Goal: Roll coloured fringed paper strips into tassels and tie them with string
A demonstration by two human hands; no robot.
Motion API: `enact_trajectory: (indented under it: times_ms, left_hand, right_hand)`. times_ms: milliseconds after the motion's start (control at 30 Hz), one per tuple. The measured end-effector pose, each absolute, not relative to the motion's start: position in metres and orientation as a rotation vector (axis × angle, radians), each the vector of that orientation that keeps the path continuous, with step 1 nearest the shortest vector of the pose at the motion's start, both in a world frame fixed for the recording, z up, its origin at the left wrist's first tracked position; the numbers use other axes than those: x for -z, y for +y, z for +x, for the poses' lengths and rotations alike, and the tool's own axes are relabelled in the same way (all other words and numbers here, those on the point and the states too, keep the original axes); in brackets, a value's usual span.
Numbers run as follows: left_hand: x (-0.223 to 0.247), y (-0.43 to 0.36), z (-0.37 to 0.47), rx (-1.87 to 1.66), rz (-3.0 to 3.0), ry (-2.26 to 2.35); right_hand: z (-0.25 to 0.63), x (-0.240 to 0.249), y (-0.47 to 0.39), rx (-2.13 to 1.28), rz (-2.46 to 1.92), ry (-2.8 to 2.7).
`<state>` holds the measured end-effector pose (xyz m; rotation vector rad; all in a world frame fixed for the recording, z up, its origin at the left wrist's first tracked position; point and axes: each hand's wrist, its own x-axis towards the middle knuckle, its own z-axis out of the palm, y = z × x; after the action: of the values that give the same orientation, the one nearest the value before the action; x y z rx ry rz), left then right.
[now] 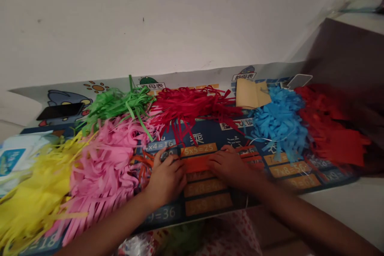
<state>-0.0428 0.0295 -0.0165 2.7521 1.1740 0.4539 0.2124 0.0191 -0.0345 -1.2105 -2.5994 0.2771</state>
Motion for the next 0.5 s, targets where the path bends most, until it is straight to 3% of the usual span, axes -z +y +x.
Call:
enact_trajectory:
  times_ms: [267, 500]
  left_hand:
    - [0.022, 0.04, -0.066, -0.569, 2.545, 1.17]
    - [0.017, 0.049, -0.057, -0.438, 2.457, 1.267]
  right_hand:
    - [0.23, 0.043, 0.031, -0.578, -1.272, -2.361]
    - [0.212, 0.043, 0.039, -0.521, -1.525, -2.264]
